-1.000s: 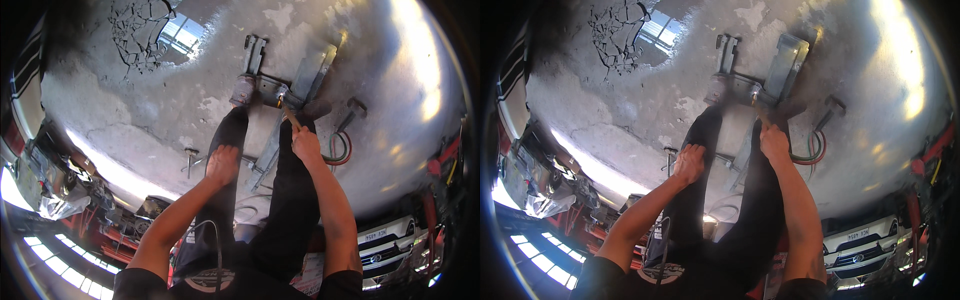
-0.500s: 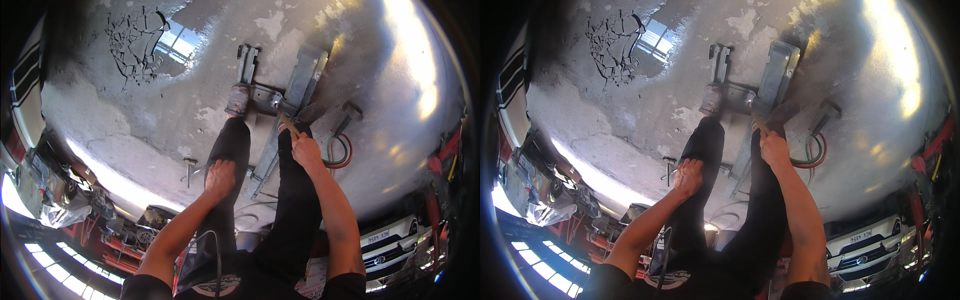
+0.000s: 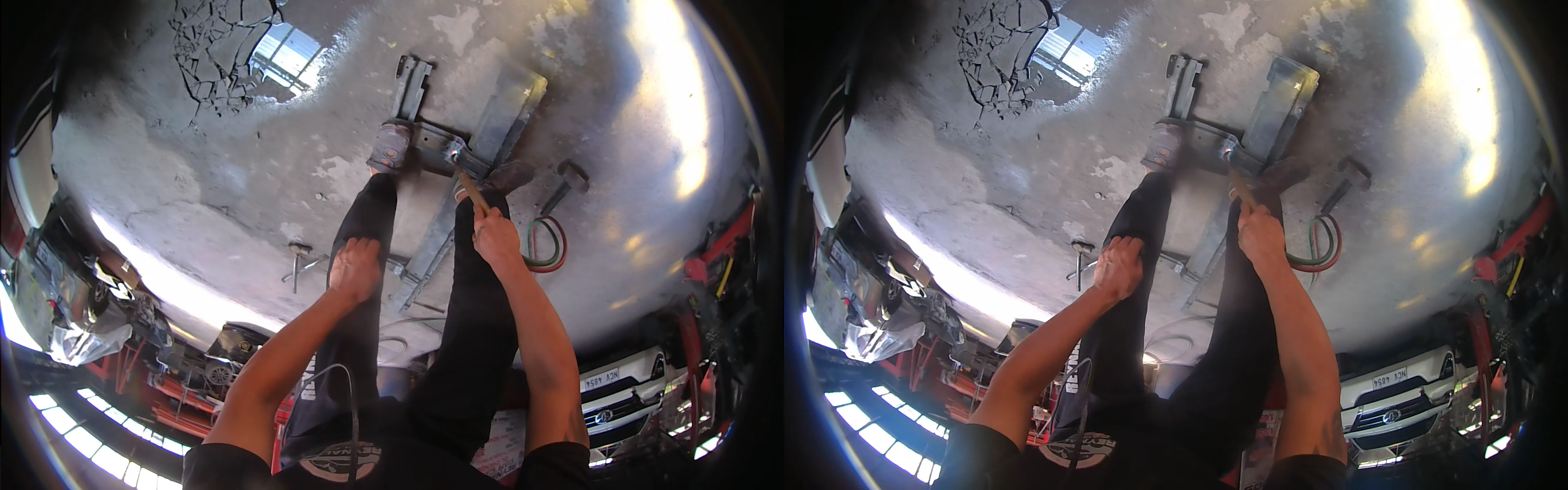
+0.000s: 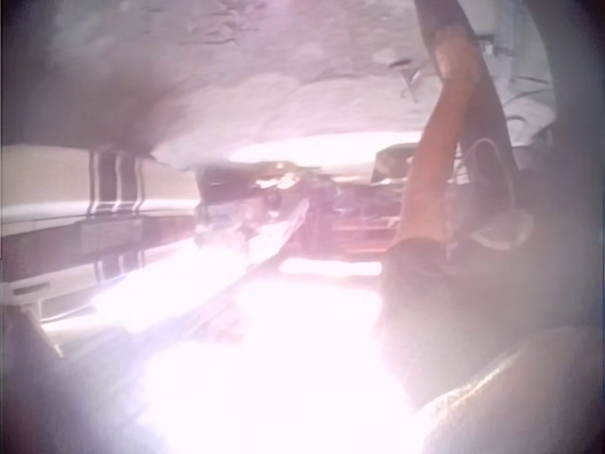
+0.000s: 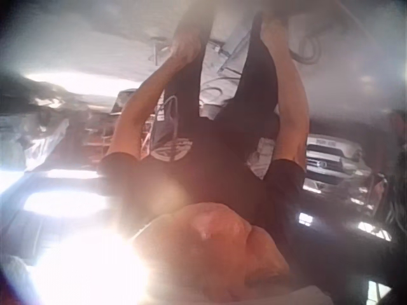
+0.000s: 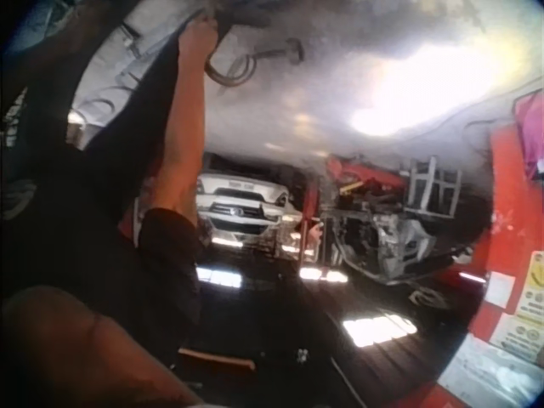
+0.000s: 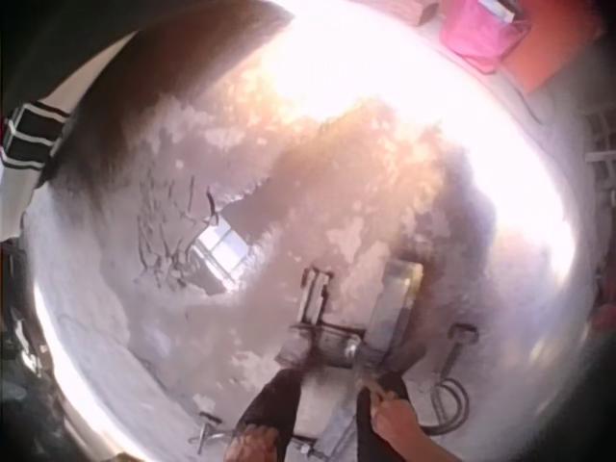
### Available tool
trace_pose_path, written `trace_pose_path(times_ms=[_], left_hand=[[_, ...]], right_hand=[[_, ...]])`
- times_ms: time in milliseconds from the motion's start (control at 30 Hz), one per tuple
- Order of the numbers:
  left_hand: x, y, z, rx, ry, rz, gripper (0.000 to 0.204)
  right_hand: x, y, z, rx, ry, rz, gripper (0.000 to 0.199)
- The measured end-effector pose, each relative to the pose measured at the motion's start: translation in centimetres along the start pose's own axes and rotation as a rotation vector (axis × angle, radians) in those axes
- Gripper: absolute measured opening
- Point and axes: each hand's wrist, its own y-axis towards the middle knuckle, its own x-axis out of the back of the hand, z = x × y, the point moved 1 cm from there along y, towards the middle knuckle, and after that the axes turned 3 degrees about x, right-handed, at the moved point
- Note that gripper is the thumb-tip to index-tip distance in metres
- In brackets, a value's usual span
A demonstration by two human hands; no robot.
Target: The person positions two metal frame sections on the floor, then uses a welding torch to heat and weld the joints. The person moves along the frame, applying the torch to multiple connection points while standing.
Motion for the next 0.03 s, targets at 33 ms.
trace_pose_path(times_ms=[33], left_hand=[[0.03, 0.08, -0.02, 0.002, 0.008, 0.028, 0.019]], right_hand=[[0.16, -0.04, -0.07, 0.008, -0.004, 0.006, 0.062]])
